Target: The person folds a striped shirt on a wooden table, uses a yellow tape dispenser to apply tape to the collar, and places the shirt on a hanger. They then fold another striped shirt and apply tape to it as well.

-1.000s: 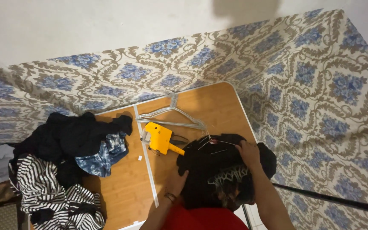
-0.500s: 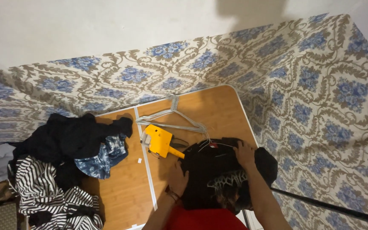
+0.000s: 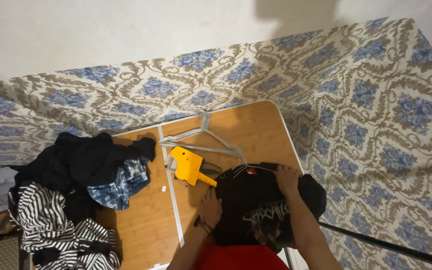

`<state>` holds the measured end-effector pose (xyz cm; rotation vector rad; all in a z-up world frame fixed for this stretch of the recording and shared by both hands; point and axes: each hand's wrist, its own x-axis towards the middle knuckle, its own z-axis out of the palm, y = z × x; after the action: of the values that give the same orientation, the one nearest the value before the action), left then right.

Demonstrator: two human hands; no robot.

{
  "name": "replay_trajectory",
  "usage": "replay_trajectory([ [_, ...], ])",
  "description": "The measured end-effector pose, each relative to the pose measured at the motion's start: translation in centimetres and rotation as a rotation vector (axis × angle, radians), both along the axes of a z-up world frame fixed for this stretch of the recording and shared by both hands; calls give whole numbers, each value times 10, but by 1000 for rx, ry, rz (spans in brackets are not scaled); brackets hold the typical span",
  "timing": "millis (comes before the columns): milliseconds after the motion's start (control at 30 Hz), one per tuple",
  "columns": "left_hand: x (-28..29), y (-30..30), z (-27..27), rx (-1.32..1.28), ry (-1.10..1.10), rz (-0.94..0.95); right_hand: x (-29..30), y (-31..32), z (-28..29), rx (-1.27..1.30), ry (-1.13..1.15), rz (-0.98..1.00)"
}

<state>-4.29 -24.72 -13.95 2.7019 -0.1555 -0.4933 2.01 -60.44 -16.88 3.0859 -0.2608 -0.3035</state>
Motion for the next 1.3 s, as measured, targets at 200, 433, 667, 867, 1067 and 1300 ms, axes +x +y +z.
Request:
replay_trajectory([
  [200,-1,3,-23,-84,-102,63,4,-11,-16,99,-38,50],
  [433,14,5,-18,-49,82,48,31,10,-4,218,46,209],
  [667,21,11,-12,-204,115,58,36,23,-5,104,221,125],
  [867,22,10,-14,-143,172,29,16,13,-17,167,95,148],
  [1067,23,7,-11,-115,171,2,5,3,-36,297,-17,175],
  [1300,27,13,-9,-109,132,-21,8,10,-17,320,-39,162],
])
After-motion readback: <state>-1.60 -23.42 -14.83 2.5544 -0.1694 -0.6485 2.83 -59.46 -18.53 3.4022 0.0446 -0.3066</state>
